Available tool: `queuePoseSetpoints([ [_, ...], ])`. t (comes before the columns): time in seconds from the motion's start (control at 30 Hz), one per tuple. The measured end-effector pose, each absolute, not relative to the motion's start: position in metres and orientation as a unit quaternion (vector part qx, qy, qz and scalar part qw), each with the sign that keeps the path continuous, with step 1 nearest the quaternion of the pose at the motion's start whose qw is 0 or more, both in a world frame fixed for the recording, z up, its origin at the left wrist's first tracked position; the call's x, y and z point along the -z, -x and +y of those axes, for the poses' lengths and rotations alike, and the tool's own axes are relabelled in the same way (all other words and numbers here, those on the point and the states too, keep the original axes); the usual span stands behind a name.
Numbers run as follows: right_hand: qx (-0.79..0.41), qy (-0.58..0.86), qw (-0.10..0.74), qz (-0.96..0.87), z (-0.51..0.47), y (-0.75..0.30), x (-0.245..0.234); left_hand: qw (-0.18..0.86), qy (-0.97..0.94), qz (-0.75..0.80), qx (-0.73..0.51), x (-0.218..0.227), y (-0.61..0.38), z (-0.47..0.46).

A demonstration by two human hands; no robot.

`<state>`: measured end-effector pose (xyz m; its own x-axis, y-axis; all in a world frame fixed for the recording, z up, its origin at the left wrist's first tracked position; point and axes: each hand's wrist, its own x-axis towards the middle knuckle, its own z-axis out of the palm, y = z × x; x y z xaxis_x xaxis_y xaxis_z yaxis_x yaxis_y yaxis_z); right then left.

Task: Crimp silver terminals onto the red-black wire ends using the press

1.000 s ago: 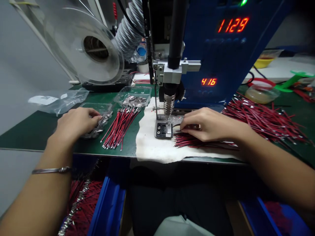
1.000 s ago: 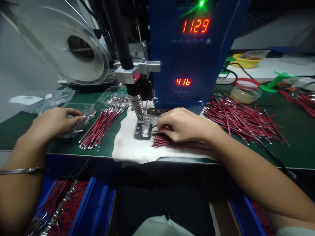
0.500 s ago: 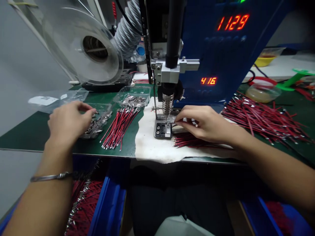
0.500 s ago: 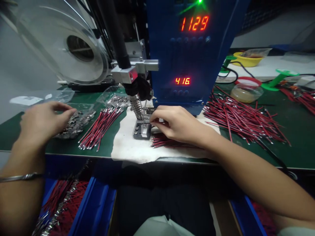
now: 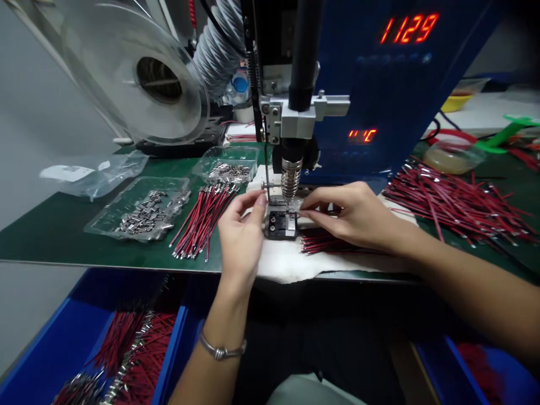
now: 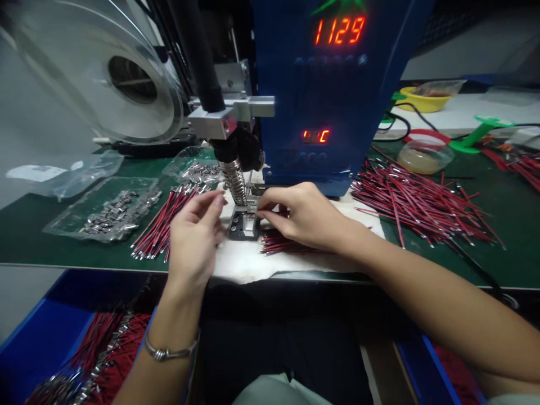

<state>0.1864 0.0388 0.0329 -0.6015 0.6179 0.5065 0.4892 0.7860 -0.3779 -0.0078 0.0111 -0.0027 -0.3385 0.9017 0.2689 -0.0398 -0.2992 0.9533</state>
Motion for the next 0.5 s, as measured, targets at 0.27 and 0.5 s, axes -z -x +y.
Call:
queuePoseSetpoints([
  [0.27,-0.063,0.293,0.298,-0.906,0.038,-0.185,-0.031,0.366,-0.473,0.501,-0.625,0.005,0.006,0.003],
  [0.5,-0.045,0.293,0.278,-0.914,0.038,-0.184,-0.029,0.36,-0.487,0.515,-0.607,0.004,0.003,0.0],
])
